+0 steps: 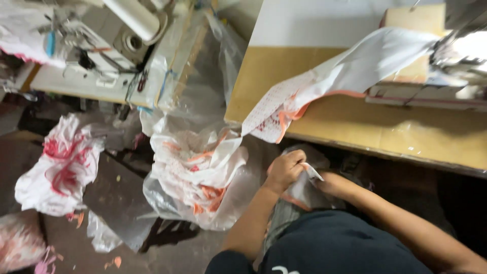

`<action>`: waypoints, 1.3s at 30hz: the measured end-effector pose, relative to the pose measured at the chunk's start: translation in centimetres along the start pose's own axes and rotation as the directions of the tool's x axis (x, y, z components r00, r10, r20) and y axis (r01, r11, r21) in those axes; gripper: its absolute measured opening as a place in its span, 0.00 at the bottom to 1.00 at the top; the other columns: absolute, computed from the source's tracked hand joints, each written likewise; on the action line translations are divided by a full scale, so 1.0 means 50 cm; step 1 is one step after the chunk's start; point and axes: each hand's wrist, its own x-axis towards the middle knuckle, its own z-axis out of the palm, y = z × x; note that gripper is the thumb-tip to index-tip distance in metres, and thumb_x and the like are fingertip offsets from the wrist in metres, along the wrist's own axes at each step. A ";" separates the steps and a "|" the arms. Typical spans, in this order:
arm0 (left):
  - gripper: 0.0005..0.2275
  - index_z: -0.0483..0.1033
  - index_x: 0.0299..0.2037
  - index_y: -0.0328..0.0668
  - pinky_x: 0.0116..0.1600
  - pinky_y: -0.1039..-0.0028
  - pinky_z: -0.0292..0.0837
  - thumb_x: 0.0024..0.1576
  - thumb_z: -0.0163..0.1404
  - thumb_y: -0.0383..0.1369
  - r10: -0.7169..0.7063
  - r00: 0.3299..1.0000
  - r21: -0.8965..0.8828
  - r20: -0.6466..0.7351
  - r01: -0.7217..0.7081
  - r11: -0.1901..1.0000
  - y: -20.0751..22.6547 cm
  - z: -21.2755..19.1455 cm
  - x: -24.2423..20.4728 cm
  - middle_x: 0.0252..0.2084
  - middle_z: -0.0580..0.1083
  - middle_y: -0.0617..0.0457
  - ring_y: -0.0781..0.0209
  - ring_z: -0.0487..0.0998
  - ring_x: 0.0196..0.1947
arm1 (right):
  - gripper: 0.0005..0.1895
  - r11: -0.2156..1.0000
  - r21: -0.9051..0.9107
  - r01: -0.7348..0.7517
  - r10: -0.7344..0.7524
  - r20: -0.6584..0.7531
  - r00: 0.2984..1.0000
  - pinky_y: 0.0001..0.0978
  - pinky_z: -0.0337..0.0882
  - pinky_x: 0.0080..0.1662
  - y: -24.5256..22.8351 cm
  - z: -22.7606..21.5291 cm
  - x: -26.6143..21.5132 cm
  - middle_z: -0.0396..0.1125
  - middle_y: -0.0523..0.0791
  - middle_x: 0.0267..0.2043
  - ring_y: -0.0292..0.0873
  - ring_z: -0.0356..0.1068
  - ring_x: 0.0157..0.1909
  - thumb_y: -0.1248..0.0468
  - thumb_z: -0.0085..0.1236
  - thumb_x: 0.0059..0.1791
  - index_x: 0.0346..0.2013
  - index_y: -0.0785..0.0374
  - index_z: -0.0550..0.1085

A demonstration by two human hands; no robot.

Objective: The person is picking up, unfolding, and arranging patterned fabric pieces on a workbench next to an industrial sewing machine.

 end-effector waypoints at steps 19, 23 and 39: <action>0.07 0.80 0.33 0.45 0.38 0.57 0.78 0.52 0.48 0.31 0.286 0.956 0.524 -0.066 -0.211 0.825 0.317 -0.129 0.464 0.29 0.77 0.47 0.44 0.82 0.34 | 0.08 0.484 0.606 0.631 0.088 -0.751 0.654 0.35 0.72 0.22 -0.129 -0.512 -0.125 0.74 0.50 0.30 0.43 0.74 0.24 0.61 0.59 0.53 0.37 0.64 0.79; 0.26 0.67 0.63 0.67 0.67 0.56 0.69 0.51 0.56 0.42 0.355 0.931 0.141 0.085 -0.364 0.920 0.335 0.049 0.556 0.53 0.77 0.55 0.47 0.76 0.59 | 0.16 0.408 0.553 0.726 0.100 -0.818 0.567 0.34 0.72 0.45 -0.143 -0.512 -0.110 0.74 0.50 0.41 0.42 0.74 0.39 0.72 0.56 0.49 0.52 0.66 0.76; 0.13 0.82 0.41 0.51 0.52 0.66 0.76 0.52 0.44 0.28 0.272 0.926 -0.303 0.261 -0.189 0.934 0.388 0.054 0.569 0.41 0.78 0.52 0.60 0.78 0.39 | 0.06 0.791 0.182 0.584 0.182 -0.981 0.060 0.27 0.64 0.36 -0.162 -0.407 -0.128 0.65 0.43 0.29 0.34 0.60 0.32 0.72 0.49 0.55 0.40 0.63 0.74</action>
